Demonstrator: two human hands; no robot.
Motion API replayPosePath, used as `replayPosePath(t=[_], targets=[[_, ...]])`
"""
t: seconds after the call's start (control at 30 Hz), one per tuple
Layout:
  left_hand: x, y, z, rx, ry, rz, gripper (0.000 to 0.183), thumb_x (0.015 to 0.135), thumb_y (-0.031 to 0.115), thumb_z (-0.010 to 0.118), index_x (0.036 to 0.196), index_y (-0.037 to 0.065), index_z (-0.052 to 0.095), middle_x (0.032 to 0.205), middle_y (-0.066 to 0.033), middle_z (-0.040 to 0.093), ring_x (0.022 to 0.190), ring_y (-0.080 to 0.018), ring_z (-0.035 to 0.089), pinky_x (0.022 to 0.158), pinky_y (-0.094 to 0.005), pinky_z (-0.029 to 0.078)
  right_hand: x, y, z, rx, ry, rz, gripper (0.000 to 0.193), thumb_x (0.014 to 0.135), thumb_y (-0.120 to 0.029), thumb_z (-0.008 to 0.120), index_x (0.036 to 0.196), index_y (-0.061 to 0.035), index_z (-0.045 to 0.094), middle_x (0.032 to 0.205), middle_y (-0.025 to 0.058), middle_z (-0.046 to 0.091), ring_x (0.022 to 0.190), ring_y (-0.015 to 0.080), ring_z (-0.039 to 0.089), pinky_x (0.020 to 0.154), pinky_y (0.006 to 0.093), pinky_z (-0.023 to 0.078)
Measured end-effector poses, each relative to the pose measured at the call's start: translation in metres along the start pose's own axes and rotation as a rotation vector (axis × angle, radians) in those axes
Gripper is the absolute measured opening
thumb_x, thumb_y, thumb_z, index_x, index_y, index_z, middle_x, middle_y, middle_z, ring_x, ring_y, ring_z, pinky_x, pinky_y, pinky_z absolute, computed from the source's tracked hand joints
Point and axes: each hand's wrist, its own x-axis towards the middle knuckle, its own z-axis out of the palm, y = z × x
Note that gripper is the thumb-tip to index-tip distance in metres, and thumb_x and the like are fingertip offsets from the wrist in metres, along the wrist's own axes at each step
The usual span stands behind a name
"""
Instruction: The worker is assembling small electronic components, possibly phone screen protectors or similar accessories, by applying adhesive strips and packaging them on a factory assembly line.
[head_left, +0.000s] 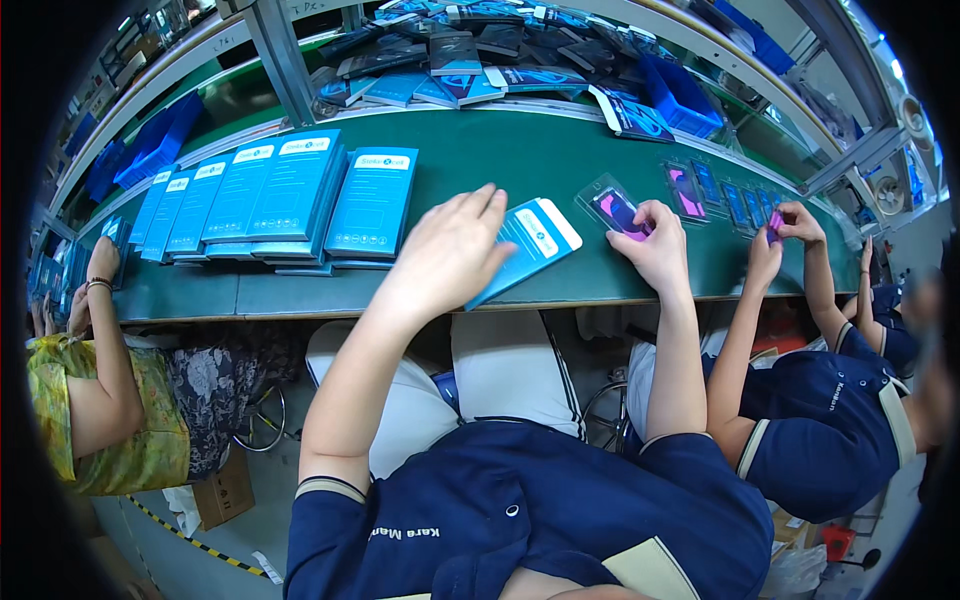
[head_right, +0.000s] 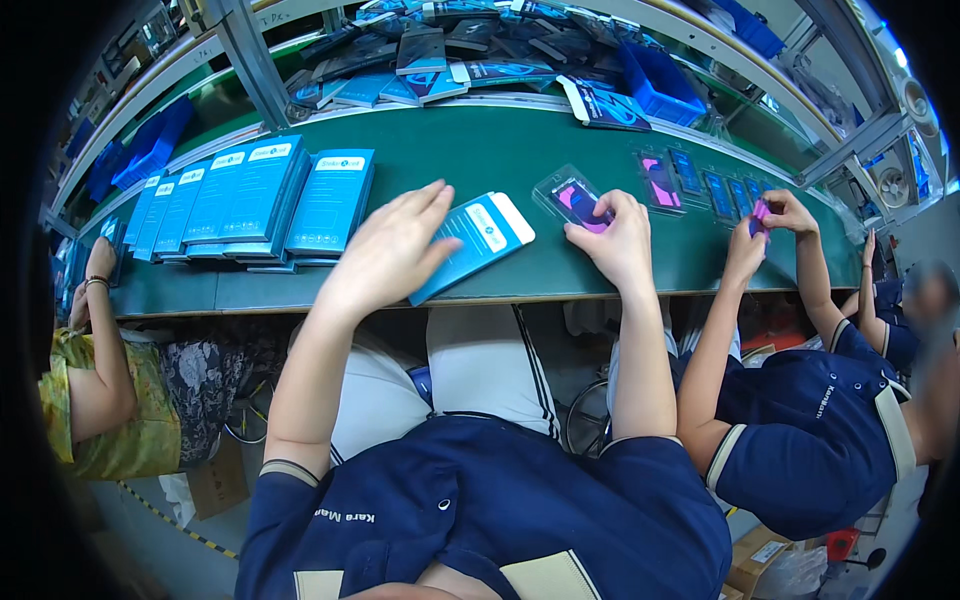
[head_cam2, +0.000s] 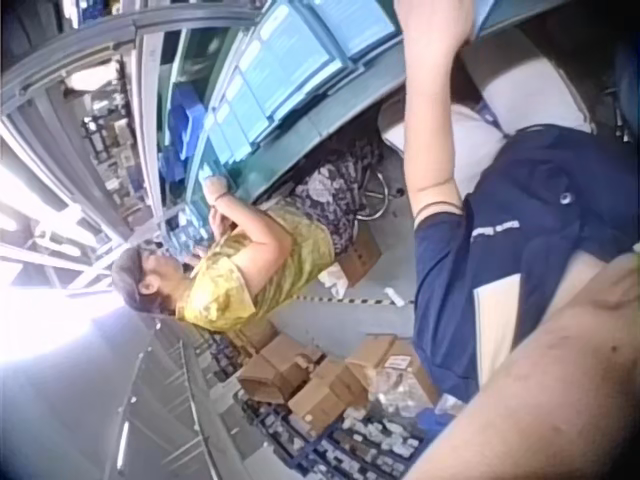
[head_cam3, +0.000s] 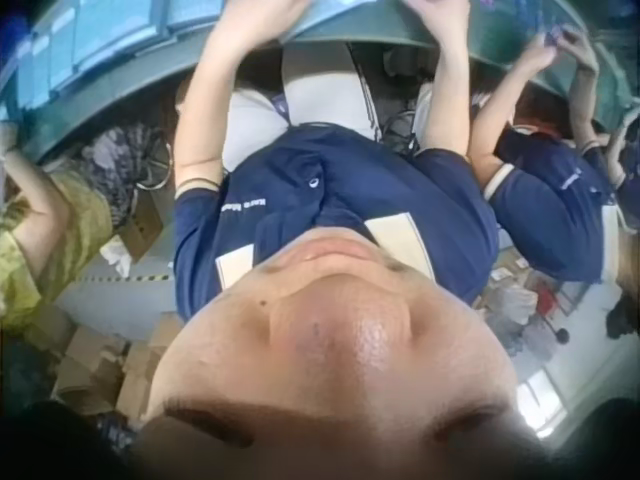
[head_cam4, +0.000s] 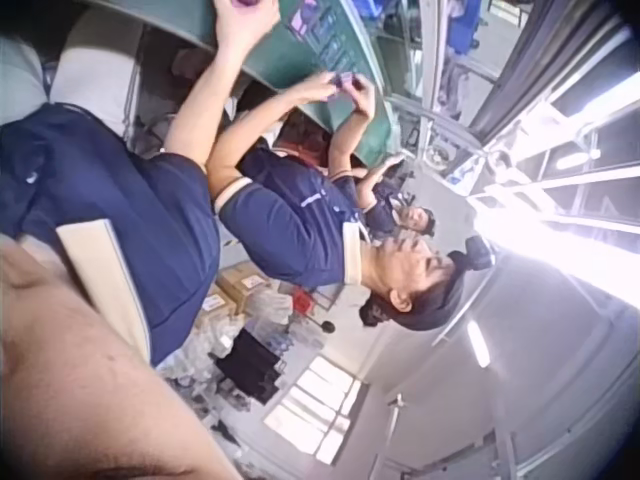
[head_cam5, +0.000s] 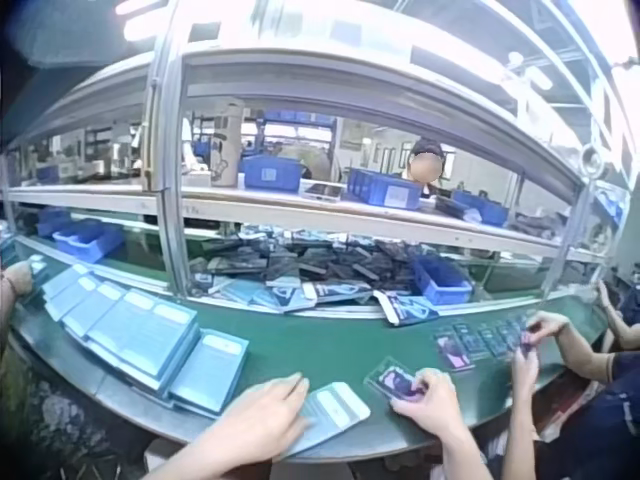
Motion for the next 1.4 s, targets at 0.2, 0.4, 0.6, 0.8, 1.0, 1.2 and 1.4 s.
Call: replayPosePath(t=[0.2,0.4,0.6,0.8,1.0,1.2,1.4], targets=[[0.006,-0.015,0.034,-0.091,-0.025,0.124,0.093,0.074,0.061,0.074,0.139,-0.002,0.051,0.149,-0.0253,0.043,0.142,-0.0379,0.039,0.117,-0.0452,0.032,-0.011,0.011,-0.018,0.326,-0.403,-0.319,0.044,0.061,-0.011,0.086,0.090,-0.0070,0.053,0.126,0.0146,0.061,0.114,0.0270,0.058,0.098,0.0360,0.046],[0.009,-0.013,0.029,-0.091,-0.027,0.242,0.094,0.058,0.058,0.082,0.131,0.002,0.057,0.142,-0.0235,0.051,0.136,-0.0370,0.046,0.115,-0.0466,0.034,-0.026,-0.034,0.005,0.374,-0.620,-0.536,0.046,0.072,0.002,0.066,0.116,-0.0071,0.055,0.156,0.0220,0.036,0.149,0.0361,0.028,0.118,0.0436,0.027],[0.013,0.023,0.000,-0.465,0.188,0.027,0.095,0.059,0.039,0.089,0.137,0.009,0.046,0.127,-0.0205,0.058,0.114,-0.0381,0.061,0.091,-0.0468,0.051,-0.035,-0.073,0.008,1.180,-0.226,-0.492,0.057,0.092,0.003,0.052,0.147,0.0004,0.037,0.157,0.0209,0.033,0.145,0.0307,0.034,0.120,0.0416,0.026],[0.010,0.030,0.032,-0.779,0.761,0.079,0.078,0.064,0.029,0.095,0.117,0.009,0.042,0.113,-0.0167,0.058,0.100,-0.0267,0.063,0.084,-0.0348,0.053,-0.032,-0.126,0.017,1.541,-0.415,0.061,0.037,0.090,-0.001,0.052,0.126,0.0060,0.060,0.123,0.0176,0.065,0.110,0.0223,0.063,0.096,0.0325,0.050],[0.013,0.032,0.001,-1.620,0.689,-0.055,0.026,0.096,0.004,0.065,0.105,0.009,0.041,0.105,-0.0124,0.065,0.095,-0.0134,0.060,0.082,-0.0263,0.049,-0.034,-0.119,0.059,0.766,0.284,-0.757,0.017,0.090,0.002,0.066,0.106,-0.0029,0.069,0.109,0.0155,0.068,0.098,0.0224,0.066,0.085,0.0315,0.053],[0.010,0.030,0.010,-1.397,0.789,-0.050,0.022,0.096,0.001,0.063,0.110,0.006,0.047,0.099,-0.0094,0.064,0.091,-0.0136,0.061,0.085,-0.0249,0.048,-0.046,-0.128,0.070,1.182,0.124,-0.492,0.036,0.097,0.000,0.060,0.129,-0.0017,0.043,0.114,0.0106,0.058,0.098,0.0129,0.057,0.087,0.0264,0.048],[0.009,0.013,0.028,-0.988,0.938,0.144,0.014,0.096,0.000,0.063,0.104,0.003,0.052,0.103,-0.0138,0.064,0.091,-0.0154,0.061,0.081,-0.0264,0.048,-0.040,-0.120,0.086,1.072,0.222,-0.644,0.025,0.092,0.000,0.062,0.111,-0.0042,0.048,0.103,0.0149,0.061,0.089,0.0203,0.062,0.080,0.0306,0.050]])
